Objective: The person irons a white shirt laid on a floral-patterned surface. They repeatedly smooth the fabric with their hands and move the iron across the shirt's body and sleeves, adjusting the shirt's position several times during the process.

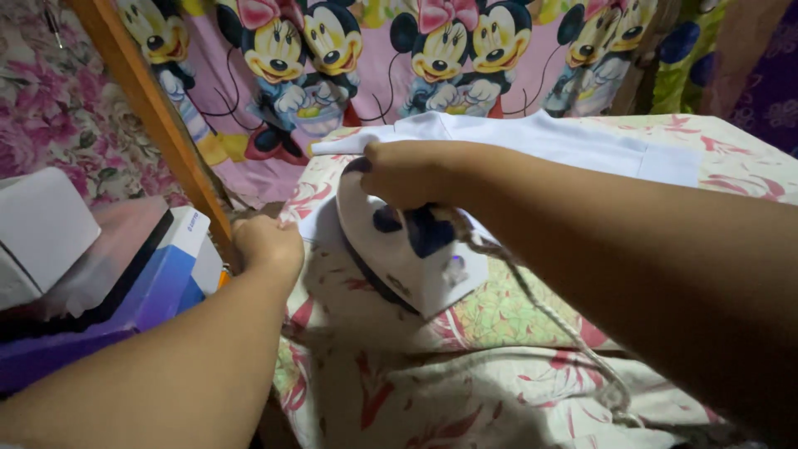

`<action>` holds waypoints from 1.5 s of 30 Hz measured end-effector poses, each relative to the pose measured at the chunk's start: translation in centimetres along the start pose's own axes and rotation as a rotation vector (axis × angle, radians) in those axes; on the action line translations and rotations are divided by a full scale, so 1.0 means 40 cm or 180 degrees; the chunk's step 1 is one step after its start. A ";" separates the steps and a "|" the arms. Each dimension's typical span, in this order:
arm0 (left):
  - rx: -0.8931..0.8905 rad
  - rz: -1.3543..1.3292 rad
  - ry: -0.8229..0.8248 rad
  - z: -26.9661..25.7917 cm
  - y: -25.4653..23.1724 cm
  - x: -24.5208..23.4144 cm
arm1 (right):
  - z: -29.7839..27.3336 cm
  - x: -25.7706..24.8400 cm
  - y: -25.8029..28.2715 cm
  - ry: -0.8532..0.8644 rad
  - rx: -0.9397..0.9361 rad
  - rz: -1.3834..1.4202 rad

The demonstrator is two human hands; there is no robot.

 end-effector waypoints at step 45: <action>-0.0462 -0.1344 -0.0798 0.065 0.092 -0.003 | 0.023 -0.018 0.138 0.0039 -0.0855 -0.0534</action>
Point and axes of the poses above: each hand's wrist, its own z-axis towards the middle knuckle, its own x-axis out of the palm, y = z × x, the point moved 9 cm from there along z, towards the middle knuckle, and after that the axes turned 15 degrees about -x, right-handed, at the moved point
